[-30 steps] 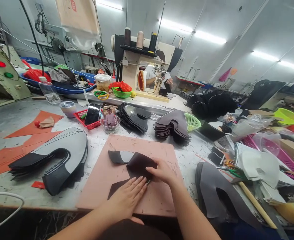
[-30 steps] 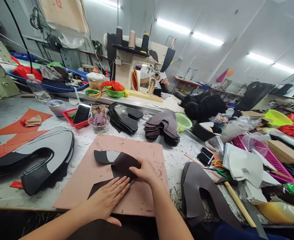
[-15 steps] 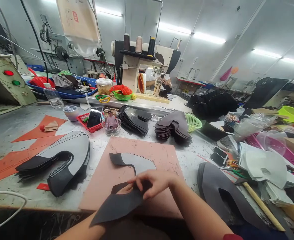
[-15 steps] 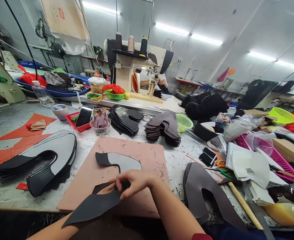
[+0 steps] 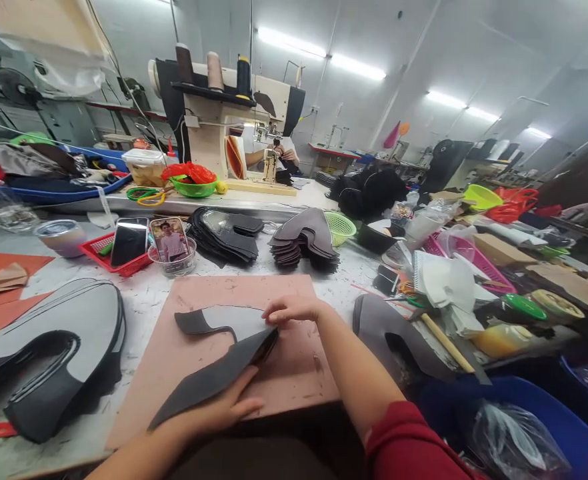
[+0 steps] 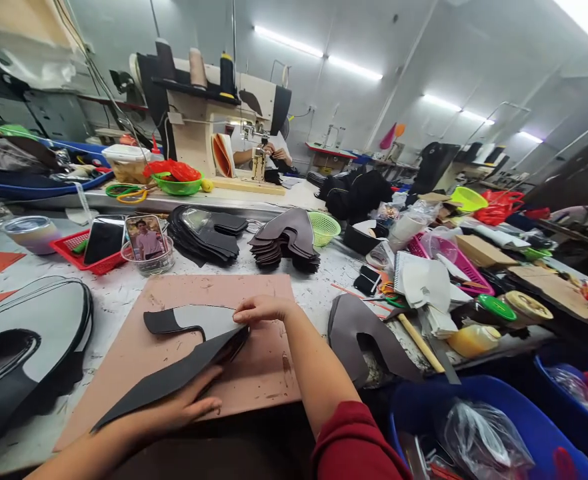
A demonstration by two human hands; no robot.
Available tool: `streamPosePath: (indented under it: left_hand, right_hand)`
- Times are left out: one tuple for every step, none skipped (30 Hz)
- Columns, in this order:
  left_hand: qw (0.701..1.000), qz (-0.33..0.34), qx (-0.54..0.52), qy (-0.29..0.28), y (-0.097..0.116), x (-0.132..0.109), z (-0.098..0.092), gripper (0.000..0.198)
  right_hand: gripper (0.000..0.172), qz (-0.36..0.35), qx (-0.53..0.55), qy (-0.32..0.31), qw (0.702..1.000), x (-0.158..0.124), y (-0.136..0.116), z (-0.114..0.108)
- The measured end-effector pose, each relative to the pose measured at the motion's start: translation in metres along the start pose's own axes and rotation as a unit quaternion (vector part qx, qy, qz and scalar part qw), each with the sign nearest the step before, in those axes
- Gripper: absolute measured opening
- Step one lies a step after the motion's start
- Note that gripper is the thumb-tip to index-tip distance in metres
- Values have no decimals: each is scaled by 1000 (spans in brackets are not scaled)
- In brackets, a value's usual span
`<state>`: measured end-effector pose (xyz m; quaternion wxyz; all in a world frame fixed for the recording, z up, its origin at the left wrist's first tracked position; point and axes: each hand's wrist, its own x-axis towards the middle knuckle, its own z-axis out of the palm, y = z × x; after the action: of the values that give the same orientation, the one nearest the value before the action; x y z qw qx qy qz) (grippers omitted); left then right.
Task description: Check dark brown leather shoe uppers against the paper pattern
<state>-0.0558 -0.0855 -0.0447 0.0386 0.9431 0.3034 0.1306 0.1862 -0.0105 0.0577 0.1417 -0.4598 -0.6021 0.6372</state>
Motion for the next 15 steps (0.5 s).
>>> streamPosePath:
  left_hand:
    - [1000,6,-18,6,-1,5,2,37]
    - [999,11,-37,8,-2,11,1,33]
    - [998,15,-55,11,-2,16,-1,31]
    - [997,23,-69,15,-2,21,-4,30]
    - [997,31,-75,16,-1,25,-8,30]
    - [997,34,-71,15,0,27,-11,30]
    - [998,35,-60,12,0,29,-14,32]
    - [998,38,-43,9,0,29,-16,34]
    - [999,45,-22,7,0,30,-18,38]
    - [998,57,-2,5,-1,30,-18,43]
    - [998,68,16,3,-2,30,-18,48]
    - [996,79,31,0,-3,30,-18,53]
    - [995,86,42,-6,-4,31,-18,56]
    - [995,88,50,-13,-5,32,-19,57]
    - [994,88,57,-23,-5,33,-21,58]
  right_hand:
    - [33,-4,-6,11,1000,0,0,1]
    - [32,-7,-7,25,1000,1,0,1]
    - [32,-9,-6,40,999,2,0,2]
    - [32,-10,-8,52,999,4,1,3]
    - [32,-10,-13,60,998,6,2,3]
    - [29,-8,-25,66,998,8,3,3]
    - [25,-2,-40,71,997,11,5,4]
    - [20,5,-56,79,995,13,7,4]
    - [16,12,-68,90,994,16,9,4]
    - [13,18,-76,103,992,19,11,5]
    - [12,22,-80,118,990,21,13,5]
    - [12,24,-81,130,988,23,15,5]
    - [12,24,-80,138,987,24,16,6]
    - [12,23,-78,144,986,25,17,6]
    - [12,23,-77,147,986,25,18,6]
